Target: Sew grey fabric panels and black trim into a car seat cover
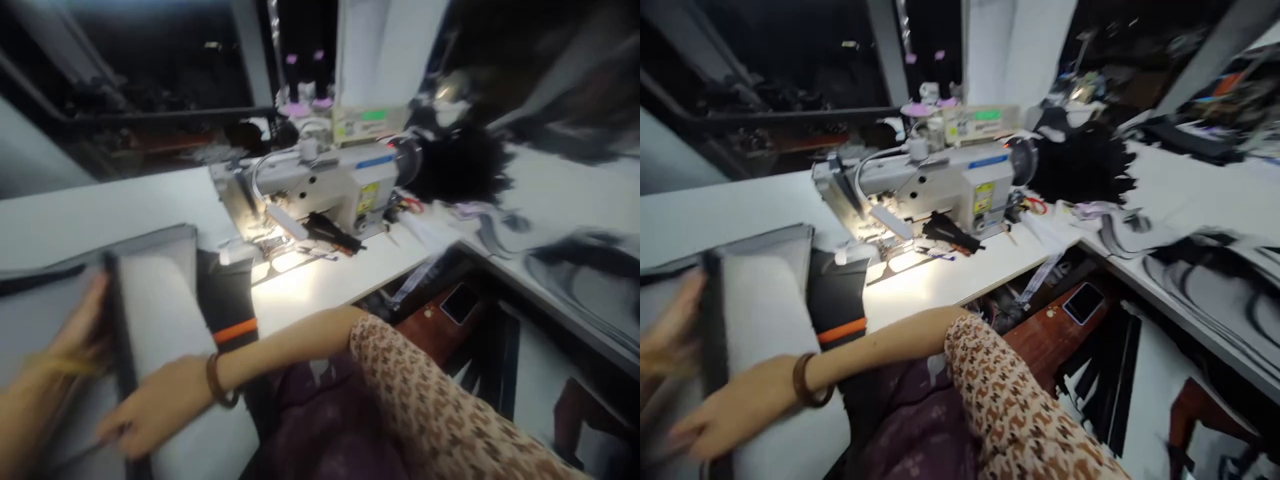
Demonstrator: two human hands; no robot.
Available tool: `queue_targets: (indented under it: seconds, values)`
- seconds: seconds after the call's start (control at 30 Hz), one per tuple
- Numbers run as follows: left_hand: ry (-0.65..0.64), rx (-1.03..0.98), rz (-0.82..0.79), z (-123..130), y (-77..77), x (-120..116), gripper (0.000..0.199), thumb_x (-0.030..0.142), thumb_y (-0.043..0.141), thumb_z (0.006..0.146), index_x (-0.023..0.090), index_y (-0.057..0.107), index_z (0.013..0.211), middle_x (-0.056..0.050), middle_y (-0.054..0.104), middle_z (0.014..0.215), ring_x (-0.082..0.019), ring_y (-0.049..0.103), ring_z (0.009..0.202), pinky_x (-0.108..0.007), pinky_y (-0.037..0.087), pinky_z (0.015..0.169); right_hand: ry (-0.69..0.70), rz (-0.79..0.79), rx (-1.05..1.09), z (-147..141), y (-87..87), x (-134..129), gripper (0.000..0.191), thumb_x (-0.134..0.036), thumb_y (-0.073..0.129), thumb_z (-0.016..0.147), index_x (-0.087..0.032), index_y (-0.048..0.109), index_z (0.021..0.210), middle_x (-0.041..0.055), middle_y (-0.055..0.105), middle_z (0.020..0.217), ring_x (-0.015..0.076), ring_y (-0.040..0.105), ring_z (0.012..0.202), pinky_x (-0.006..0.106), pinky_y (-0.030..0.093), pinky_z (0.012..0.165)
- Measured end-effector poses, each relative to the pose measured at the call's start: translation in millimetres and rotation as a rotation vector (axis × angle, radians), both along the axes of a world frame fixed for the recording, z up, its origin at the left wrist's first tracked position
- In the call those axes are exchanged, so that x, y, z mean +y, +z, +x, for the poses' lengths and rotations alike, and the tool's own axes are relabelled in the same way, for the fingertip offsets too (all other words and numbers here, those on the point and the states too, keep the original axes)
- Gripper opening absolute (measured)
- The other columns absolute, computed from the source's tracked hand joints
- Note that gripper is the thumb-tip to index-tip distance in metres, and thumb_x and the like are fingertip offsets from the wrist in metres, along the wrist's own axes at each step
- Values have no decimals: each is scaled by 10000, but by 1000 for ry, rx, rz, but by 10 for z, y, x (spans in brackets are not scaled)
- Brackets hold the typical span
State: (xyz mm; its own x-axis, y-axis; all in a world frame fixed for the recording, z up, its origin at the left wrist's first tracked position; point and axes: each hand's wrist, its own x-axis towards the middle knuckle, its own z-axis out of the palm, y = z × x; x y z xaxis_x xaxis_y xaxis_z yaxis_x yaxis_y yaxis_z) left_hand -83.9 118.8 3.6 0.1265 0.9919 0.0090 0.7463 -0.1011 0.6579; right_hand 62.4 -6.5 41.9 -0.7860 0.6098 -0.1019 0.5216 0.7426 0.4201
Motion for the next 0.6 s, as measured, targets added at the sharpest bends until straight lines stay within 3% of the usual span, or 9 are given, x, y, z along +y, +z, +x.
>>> queue_targets:
  seconds: [0.07, 0.1, 0.17, 0.2, 0.23, 0.33, 0.4, 0.5, 0.6]
  values:
    - [145, 0, -195, -140, 96, -53, 762, 699, 388, 756, 305, 327, 1405, 116, 685, 1016, -226, 616, 872, -374, 543, 764, 199, -376, 276, -41, -120, 106, 368, -308, 255, 944, -401, 562, 1126, -292, 615, 1052, -18, 544, 804, 78, 401, 591]
    - [193, 71, -161, -170, 144, -59, 794, 611, 498, 735, 185, 353, 1388, 50, 677, 1054, -223, 599, 869, -365, 536, 774, 210, -513, 391, -44, -189, 146, 349, -257, 281, 940, -324, 577, 1112, -228, 647, 1029, -11, 553, 798, 75, 406, 604]
    - [50, 197, -137, -186, 195, -21, 664, 456, 513, 779, 60, 427, 1305, -53, 622, 1160, -214, 569, 910, -367, 510, 828, 202, -646, 555, 33, -335, 208, 400, -266, 340, 930, -274, 421, 1321, -109, 680, 999, 50, 586, 756, 138, 430, 582]
    - [56, 274, -107, -184, 195, 10, 577, 401, 496, 793, 27, 481, 1231, -82, 624, 1131, -214, 558, 900, -383, 497, 847, 235, -641, 566, 127, -411, 243, 485, -277, 361, 922, -274, 311, 1404, -68, 687, 966, 93, 600, 728, 184, 430, 545]
    - [56, 305, -100, -183, 182, 39, 515, 366, 492, 804, 22, 506, 1188, -90, 617, 1127, -205, 548, 909, -383, 483, 872, 285, -600, 560, 259, -490, 289, 501, -249, 371, 916, -277, 302, 1412, -38, 683, 971, 121, 609, 731, 211, 427, 520]
    - [16, 309, -76, -163, 97, 87, 450, 335, 497, 836, 25, 502, 1162, -89, 606, 1125, -166, 539, 909, -345, 473, 903, 355, -454, 584, 789, -729, 510, 345, -152, 413, 854, -153, 557, 1167, 56, 669, 958, 171, 614, 830, 276, 497, 633]
    - [-70, 232, -48, -115, 38, 102, 536, 309, 506, 841, 36, 396, 1289, -100, 563, 1210, -156, 544, 964, -322, 470, 925, 377, -376, 624, 1122, -875, 686, 304, -122, 442, 812, -114, 585, 1081, 96, 644, 1040, 194, 590, 960, 321, 519, 781]
    - [-179, 273, 24, 35, -2, 147, 768, 242, 559, 782, 109, 192, 1444, -125, 395, 1397, -225, 454, 1213, -367, 394, 1044, 434, -272, 581, 1386, -1049, 886, 351, -152, 467, 816, -61, 548, 1146, 145, 562, 1224, 257, 461, 1214, 398, 456, 987]
    - [-274, 618, 80, 263, 52, 229, 678, 209, 599, 709, 156, 414, 1359, -105, 277, 1467, -349, 236, 1365, -533, 216, 1129, 390, -233, 591, 1374, -1155, 979, 439, -206, 469, 837, -17, 477, 1233, 190, 466, 1331, 280, 371, 1298, 429, 392, 1066]
